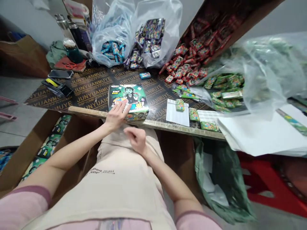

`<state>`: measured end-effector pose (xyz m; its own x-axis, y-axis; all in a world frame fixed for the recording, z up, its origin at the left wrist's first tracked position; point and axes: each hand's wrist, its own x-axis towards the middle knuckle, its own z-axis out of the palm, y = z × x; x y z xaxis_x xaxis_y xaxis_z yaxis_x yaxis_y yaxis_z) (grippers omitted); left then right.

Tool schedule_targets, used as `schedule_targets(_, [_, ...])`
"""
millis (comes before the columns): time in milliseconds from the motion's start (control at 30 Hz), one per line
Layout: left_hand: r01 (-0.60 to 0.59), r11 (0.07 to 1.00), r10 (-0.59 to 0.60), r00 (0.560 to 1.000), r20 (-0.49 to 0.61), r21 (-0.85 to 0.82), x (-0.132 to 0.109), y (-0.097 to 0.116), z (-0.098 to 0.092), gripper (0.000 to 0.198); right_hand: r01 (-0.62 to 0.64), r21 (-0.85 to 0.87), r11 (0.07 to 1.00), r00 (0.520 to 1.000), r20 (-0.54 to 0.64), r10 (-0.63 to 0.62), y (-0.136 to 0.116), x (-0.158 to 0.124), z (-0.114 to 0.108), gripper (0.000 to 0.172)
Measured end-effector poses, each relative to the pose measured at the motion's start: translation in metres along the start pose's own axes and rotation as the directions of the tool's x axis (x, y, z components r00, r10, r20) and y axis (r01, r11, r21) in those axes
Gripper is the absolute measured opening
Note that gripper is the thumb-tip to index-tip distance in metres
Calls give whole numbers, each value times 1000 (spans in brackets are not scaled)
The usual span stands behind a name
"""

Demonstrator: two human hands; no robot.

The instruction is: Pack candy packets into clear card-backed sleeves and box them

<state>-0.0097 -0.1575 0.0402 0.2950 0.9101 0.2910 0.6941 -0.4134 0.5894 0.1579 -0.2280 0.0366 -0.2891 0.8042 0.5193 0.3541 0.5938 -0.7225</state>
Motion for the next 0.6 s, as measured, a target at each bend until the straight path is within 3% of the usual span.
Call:
schedule_targets(100, [-33,994,32,999,16,103,-1,-2,-3,58,-360,219,907,917,-95,387,32,9,29,29])
schedule_targets(167, [-49,987,46,999,26,150,-1,-2,-4,61,-458,287,841,859,-101,502,44,15,40,30])
schedule_targets(400, [-54,982,49,998,31,180,-1,-3,-2,58,-567,353,744,733,-194,652,50,29,57,42])
schedule_targets(500, [-54,991,52,998,16,121,0,-7,1,56,-637,224,738,694,-250,675,56,32,60,47])
schedule_targets(600, [-64,995,62,998,24,76,0,-9,1,59,-698,-30,716,696,-263,668,67,29,59,51])
